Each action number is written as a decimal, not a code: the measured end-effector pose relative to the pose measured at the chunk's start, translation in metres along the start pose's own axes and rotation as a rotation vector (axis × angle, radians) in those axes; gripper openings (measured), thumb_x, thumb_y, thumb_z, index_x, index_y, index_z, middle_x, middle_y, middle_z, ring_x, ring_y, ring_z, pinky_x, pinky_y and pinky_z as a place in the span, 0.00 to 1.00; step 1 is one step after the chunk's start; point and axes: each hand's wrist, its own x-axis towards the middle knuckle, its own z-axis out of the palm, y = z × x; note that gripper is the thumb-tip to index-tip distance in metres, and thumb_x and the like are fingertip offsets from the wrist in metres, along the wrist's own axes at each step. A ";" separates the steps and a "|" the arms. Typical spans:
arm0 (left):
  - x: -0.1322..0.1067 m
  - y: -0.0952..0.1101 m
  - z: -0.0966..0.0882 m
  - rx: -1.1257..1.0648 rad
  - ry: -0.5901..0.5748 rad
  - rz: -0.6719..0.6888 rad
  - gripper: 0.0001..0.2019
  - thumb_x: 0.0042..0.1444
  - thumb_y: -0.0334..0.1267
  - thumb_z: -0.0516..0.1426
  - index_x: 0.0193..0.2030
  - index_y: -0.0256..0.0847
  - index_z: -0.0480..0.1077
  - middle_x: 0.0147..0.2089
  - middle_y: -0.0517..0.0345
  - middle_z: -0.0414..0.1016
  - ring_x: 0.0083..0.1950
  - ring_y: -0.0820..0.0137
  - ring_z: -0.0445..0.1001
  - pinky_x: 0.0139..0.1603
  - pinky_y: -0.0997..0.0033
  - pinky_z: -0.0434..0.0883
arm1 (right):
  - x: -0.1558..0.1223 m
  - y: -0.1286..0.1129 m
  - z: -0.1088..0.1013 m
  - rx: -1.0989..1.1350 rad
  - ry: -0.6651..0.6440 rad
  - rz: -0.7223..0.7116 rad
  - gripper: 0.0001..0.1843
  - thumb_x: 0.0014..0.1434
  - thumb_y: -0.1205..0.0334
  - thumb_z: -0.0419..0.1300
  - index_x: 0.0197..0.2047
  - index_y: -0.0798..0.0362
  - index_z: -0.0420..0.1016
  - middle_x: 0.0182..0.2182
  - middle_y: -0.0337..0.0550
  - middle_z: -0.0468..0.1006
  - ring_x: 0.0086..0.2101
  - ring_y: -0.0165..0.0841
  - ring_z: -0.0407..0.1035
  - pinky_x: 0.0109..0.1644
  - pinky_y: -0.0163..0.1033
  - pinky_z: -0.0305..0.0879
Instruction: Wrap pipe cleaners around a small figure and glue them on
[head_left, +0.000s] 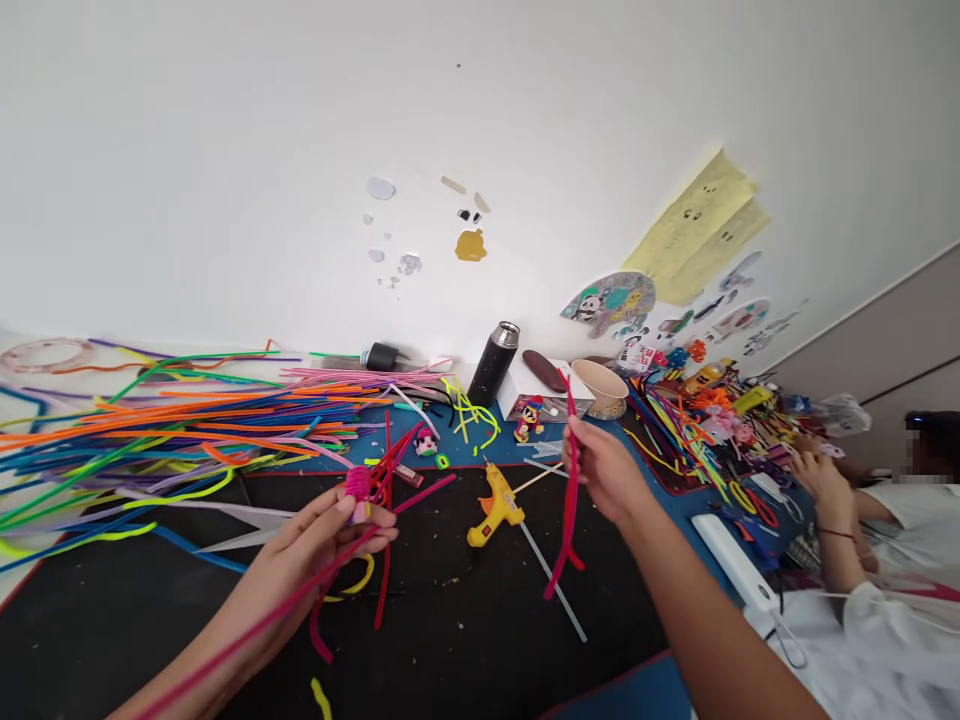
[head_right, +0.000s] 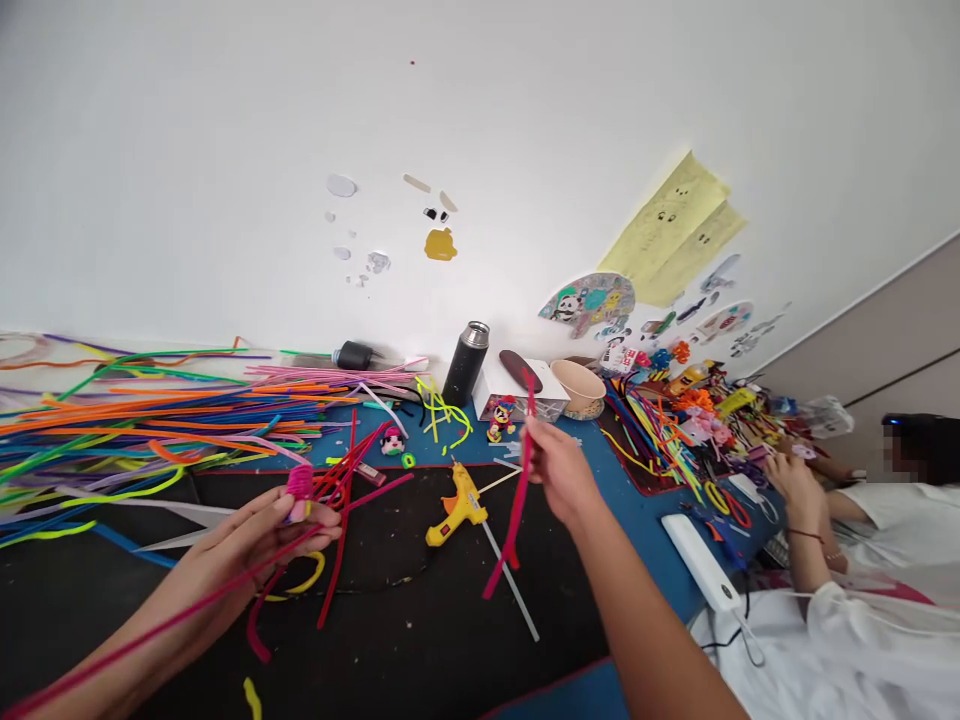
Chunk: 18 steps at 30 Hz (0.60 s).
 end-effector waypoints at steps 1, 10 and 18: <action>0.001 0.002 -0.002 -0.011 0.015 0.006 0.20 0.49 0.54 0.73 0.37 0.40 0.81 0.42 0.46 0.87 0.49 0.52 0.85 0.54 0.58 0.83 | 0.001 0.004 -0.024 -0.158 0.068 -0.005 0.30 0.48 0.33 0.73 0.31 0.53 0.73 0.20 0.32 0.64 0.19 0.27 0.57 0.19 0.32 0.46; 0.007 0.016 -0.002 0.017 0.220 -0.026 0.17 0.43 0.49 0.74 0.32 0.39 0.81 0.41 0.46 0.88 0.48 0.49 0.85 0.50 0.61 0.85 | 0.022 0.035 -0.153 -0.919 0.200 0.016 0.25 0.55 0.38 0.63 0.21 0.50 0.71 0.15 0.37 0.66 0.20 0.34 0.62 0.27 0.39 0.54; 0.010 0.021 0.008 0.034 0.328 -0.088 0.23 0.27 0.46 0.77 0.30 0.35 0.81 0.40 0.41 0.87 0.46 0.47 0.85 0.43 0.65 0.86 | 0.027 0.072 -0.182 -1.349 0.166 0.128 0.26 0.63 0.39 0.61 0.45 0.54 0.85 0.38 0.56 0.86 0.44 0.53 0.80 0.44 0.45 0.68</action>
